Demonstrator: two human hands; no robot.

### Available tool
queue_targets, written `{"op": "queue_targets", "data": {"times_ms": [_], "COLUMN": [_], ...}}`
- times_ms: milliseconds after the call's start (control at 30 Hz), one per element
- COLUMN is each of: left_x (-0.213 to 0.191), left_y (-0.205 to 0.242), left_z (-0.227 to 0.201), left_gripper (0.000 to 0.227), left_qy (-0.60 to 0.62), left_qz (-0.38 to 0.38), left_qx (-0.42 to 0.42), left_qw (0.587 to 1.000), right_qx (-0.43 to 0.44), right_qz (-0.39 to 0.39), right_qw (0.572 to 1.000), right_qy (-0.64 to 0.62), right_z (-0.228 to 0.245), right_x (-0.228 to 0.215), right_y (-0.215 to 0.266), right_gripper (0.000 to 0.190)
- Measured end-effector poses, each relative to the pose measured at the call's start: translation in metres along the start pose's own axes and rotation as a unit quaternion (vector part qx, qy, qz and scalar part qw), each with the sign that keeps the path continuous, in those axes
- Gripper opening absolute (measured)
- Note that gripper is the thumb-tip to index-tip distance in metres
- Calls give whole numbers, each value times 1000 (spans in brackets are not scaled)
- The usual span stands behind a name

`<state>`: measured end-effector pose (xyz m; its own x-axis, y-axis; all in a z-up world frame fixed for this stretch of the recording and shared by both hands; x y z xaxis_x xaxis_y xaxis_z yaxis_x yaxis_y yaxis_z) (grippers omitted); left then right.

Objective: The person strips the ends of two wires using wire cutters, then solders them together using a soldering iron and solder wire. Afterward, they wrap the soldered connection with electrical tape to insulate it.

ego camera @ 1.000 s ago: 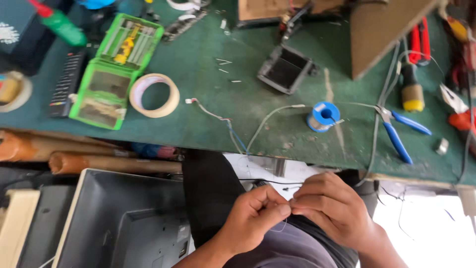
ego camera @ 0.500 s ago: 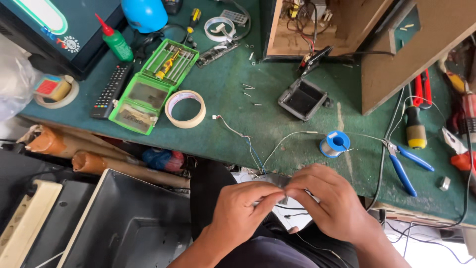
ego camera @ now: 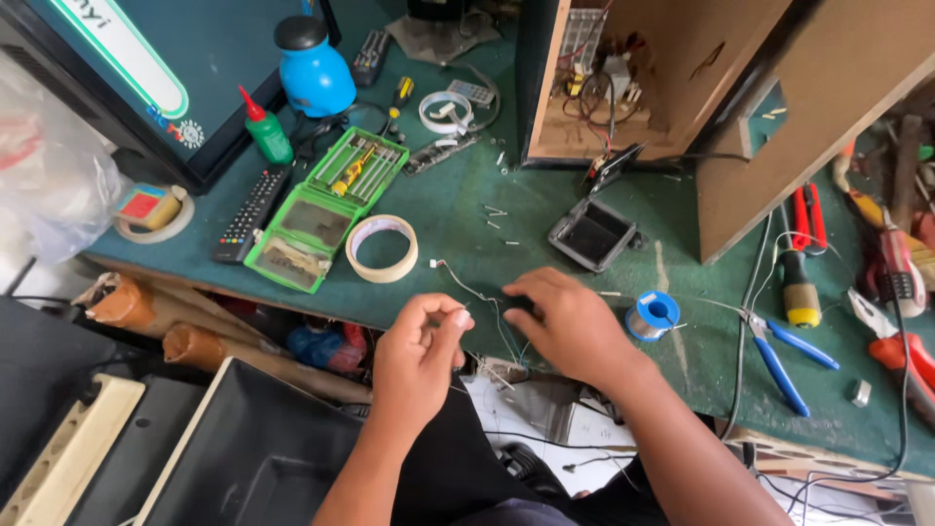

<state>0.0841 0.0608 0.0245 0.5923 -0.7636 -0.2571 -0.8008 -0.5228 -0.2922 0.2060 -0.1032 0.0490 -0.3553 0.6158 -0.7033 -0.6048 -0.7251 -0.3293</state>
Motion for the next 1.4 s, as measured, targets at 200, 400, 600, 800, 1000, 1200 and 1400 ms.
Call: {"op": "queue_targets", "data": {"times_ms": [200, 400, 600, 800, 1000, 1200, 1400], "left_x": [8, 37, 119, 177, 203, 180, 176], "left_y": [-11, -52, -145, -180, -188, -174, -176], "left_z": [19, 1, -32, -79, -41, -57, -52], "left_gripper": [16, 18, 23, 13, 11, 62, 21], "left_qy": [-13, 109, 209, 235, 226, 159, 23], "left_qz": [42, 50, 144, 214, 229, 223, 203], "left_qx": [-31, -70, -99, -187, -148, -69, -13], "left_qw": [999, 990, 962, 929, 935, 959, 979], "right_qx": [-34, -69, -180, -147, -88, -120, -95], "right_qz": [-28, -178, -327, -313, -274, -325, -285], "right_qw": [999, 980, 920, 929, 949, 926, 952], "right_qy": [27, 49, 119, 131, 126, 149, 61], "right_z": [-16, 6, -5, -73, -94, -102, -89], "right_x": [15, -72, -162, -152, -155, -145, -150], "right_y": [-10, -17, -41, -45, -38, -40, -41], "right_gripper": [15, 4, 10, 6, 10, 4, 6]}}
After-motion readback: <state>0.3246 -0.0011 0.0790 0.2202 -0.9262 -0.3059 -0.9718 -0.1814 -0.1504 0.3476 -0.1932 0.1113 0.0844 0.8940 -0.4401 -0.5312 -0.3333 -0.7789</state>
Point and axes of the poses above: each hand's wrist, its own y-axis away from the middle knuckle, its own x-axis out of the palm, z = x × y, the point moved 5 cm from there along -y, towards the middle knuckle, and after that the axes turned 9 degrees about -y, right-handed, at the moved point
